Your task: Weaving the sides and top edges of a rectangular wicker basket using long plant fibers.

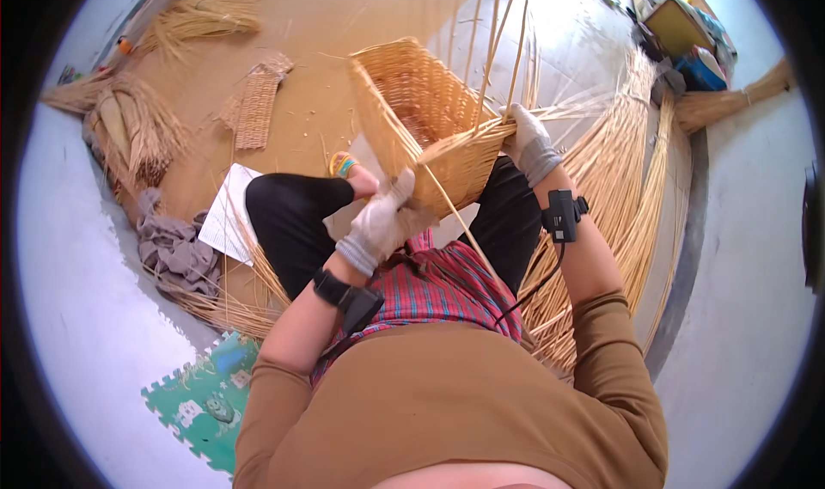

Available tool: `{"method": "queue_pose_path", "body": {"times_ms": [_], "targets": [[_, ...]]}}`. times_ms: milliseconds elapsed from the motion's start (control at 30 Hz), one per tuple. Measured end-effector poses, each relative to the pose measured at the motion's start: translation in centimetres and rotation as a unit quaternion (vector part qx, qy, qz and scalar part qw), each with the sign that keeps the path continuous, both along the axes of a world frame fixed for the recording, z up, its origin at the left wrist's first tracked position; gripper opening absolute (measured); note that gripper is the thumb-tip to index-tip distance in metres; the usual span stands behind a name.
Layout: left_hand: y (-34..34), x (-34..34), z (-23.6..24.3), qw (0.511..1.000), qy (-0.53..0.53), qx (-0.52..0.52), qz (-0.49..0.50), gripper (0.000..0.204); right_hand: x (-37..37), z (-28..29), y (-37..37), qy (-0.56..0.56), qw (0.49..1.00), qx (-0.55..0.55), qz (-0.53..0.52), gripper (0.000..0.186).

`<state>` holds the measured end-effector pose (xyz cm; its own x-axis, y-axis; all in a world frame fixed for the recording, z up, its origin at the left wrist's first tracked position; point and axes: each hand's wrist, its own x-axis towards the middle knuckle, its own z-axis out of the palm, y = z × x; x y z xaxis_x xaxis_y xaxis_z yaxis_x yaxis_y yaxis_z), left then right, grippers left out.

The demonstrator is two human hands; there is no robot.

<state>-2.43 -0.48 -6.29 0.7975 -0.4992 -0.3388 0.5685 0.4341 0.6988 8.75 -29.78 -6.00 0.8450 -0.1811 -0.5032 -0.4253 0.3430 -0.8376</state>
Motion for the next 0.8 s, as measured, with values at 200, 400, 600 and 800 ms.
{"method": "queue_pose_path", "body": {"times_ms": [200,400,600,800], "targets": [[3.7,4.8,4.9,0.975,-0.114,0.095,0.165,0.05,1.8,4.7,7.8,-0.048,0.997,0.032,-0.043,0.019],[5.7,5.9,4.7,0.971,-0.107,0.212,0.027,0.063,5.4,1.7,10.1,-0.045,0.997,0.058,-0.022,0.022],[28.2,7.0,0.7,0.694,-0.237,0.659,-0.167,0.036,5.1,2.3,11.5,-0.035,0.999,0.011,0.023,0.027],[25.8,3.0,1.9,0.648,-0.278,0.689,-0.168,0.093,2.9,0.4,13.4,-0.05,0.997,-0.05,-0.007,0.036]]}}
